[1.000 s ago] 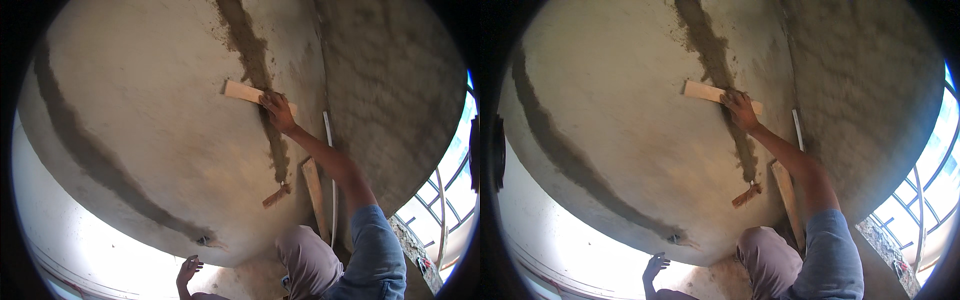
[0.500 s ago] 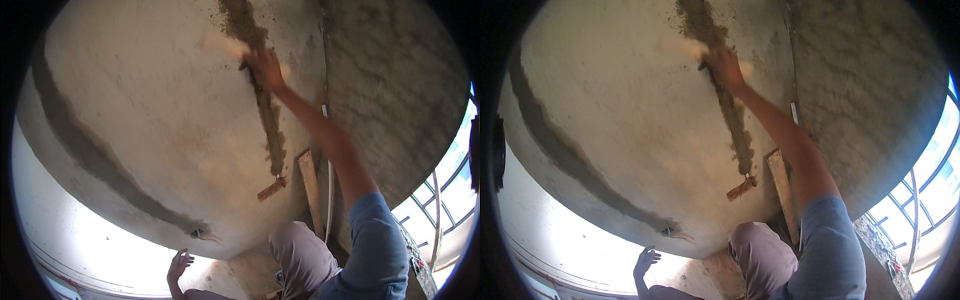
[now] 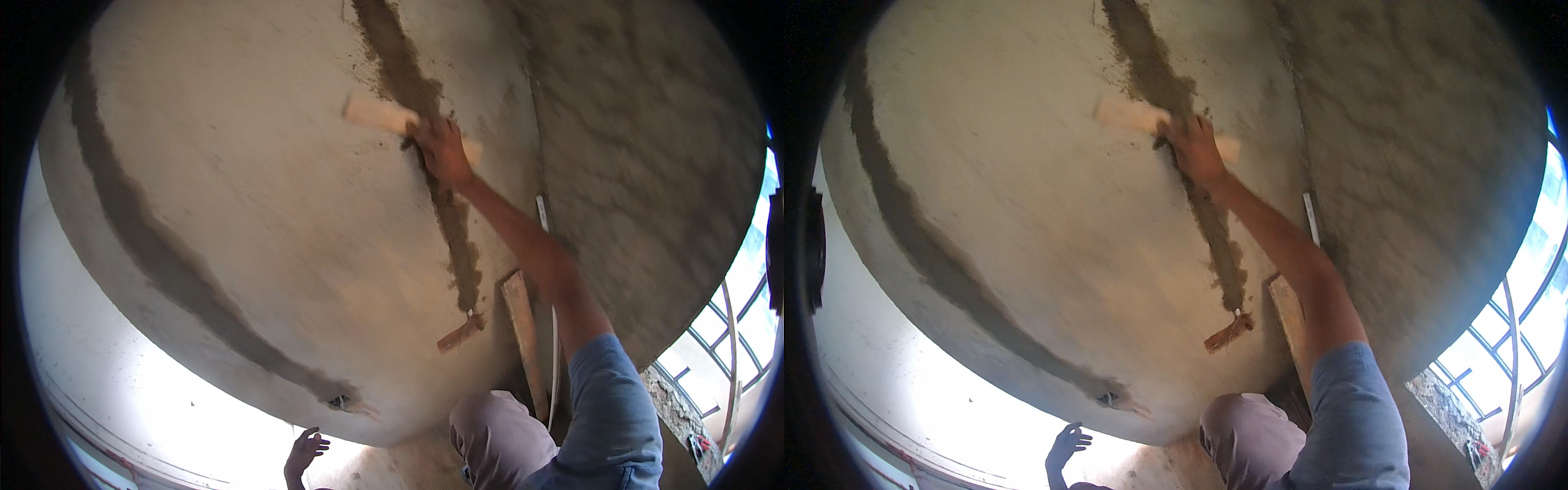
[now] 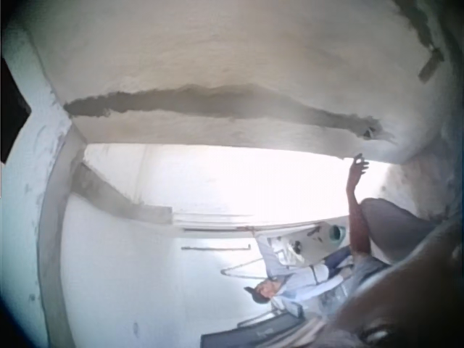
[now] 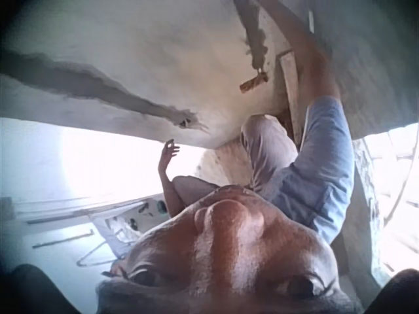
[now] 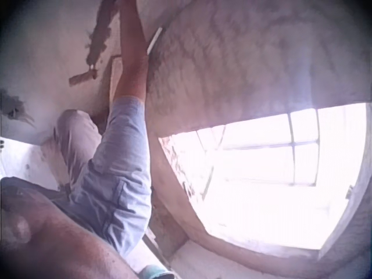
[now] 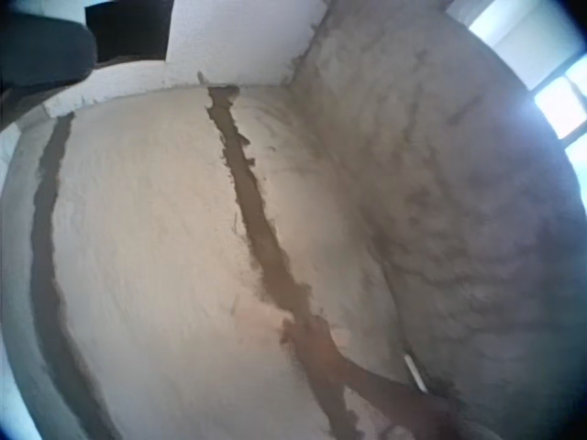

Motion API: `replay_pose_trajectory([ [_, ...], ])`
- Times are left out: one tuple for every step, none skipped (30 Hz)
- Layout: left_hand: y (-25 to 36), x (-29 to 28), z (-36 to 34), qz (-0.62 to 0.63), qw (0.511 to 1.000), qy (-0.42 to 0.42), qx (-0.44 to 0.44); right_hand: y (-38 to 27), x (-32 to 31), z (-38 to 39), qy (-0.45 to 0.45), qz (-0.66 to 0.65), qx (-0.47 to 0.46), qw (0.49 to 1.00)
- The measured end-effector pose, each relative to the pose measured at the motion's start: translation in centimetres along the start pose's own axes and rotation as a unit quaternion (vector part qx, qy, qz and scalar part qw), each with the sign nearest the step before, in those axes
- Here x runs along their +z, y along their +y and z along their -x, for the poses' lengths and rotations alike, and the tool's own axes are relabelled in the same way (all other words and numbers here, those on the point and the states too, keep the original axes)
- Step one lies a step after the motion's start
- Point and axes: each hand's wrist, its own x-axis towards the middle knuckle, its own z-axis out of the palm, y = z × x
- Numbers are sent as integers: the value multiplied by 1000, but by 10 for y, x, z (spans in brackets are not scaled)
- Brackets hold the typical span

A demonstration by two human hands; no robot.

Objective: The person uses a wooden board to smooth plaster over a groove in a concrete ceiling, then climbs down from a scaffold, gathers tools from a bucket on the floor, and picks up a black bag containing electrical components.

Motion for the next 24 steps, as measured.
replay_pose_trajectory([
  [-2, -2, 1, -1, 1000, 5, 6, 2, -3, -45, 31, 13, -26, 999],
  [-5, -3, 1, -3, 1000, 9, 13, 5, -9, -91, 62, 27, -52, 996],
  [-11, -6, -2, 9, 1000, 3, 19, 10, -13, -136, 81, 28, -43, 995],
  [-7, 0, -13, 1, 1000, -4, 27, 23, -23, -178, 95, 41, -38, 994],
  [-3, 6, -21, -8, 999, -13, 30, 37, -30, -216, 126, 34, -58, 990],
  [-2, 9, -26, -15, 999, -17, 30, 42, -31, -239, 157, 22, -76, 984],
  [-2, 9, -29, -11, 999, -22, 30, 42, -30, -238, 149, 14, -90, 985],
  [0, 11, -30, -14, 999, -24, 36, 43, -32, -236, 140, 8, -105, 985],
  [2, 12, -31, -18, 999, -23, 43, 46, -31, -233, 134, 1, -120, 984],
  [6, 13, -33, -22, 998, -23, 51, 45, -26, -207, 97, 24, -126, 987],
  [13, 16, -29, -28, 998, -13, 56, 40, -18, -161, 62, 46, -130, 988],
  [21, 13, -33, -39, 995, -15, 91, 24, -25, -110, -10, 36, -101, 994],
  [29, 10, -36, -50, 991, -17, 126, 19, -19, -59, -8, -21, -101, 995],
  [31, 12, -43, -58, 984, -22, 165, 18, -21, -6, -35, -33, -75, 996],
  [23, -5, -69, -8, 984, -27, 174, 16, -22, 22, -59, -51, -49, 996],
  [51, -6, -81, -147, 954, 6, 261, 22, -24, 33, -68, -42, -48, 996],
  [112, -4, -81, -231, 921, 9, 315, 30, -29, 42, -80, -29, -42, 995],
  [175, -3, -65, -281, 901, 74, 321, 35, -28, 47, -90, -25, -31, 995],
  [229, -13, -57, -241, 898, 109, 351, 35, -24, 31, -63, -9, -28, 998],
  [282, -25, -45, -203, 890, 145, 383, 33, -13, 1, -38, 1, -20, 999],
  [320, -38, -46, -213, 877, 224, 368, 27, -7, -30, -12, 15, -16, 1000],
  [361, -58, -47, -252, 837, 251, 416, 23, -3, -65, 8, 25, -24, 999],
  [410, -58, -38, -249, 805, 275, 463, 29, -2, -105, 22, 42, -34, 998],
  [458, -53, -32, -242, 793, 290, 477, 57, -1, -152, 47, 36, -33, 998],
])
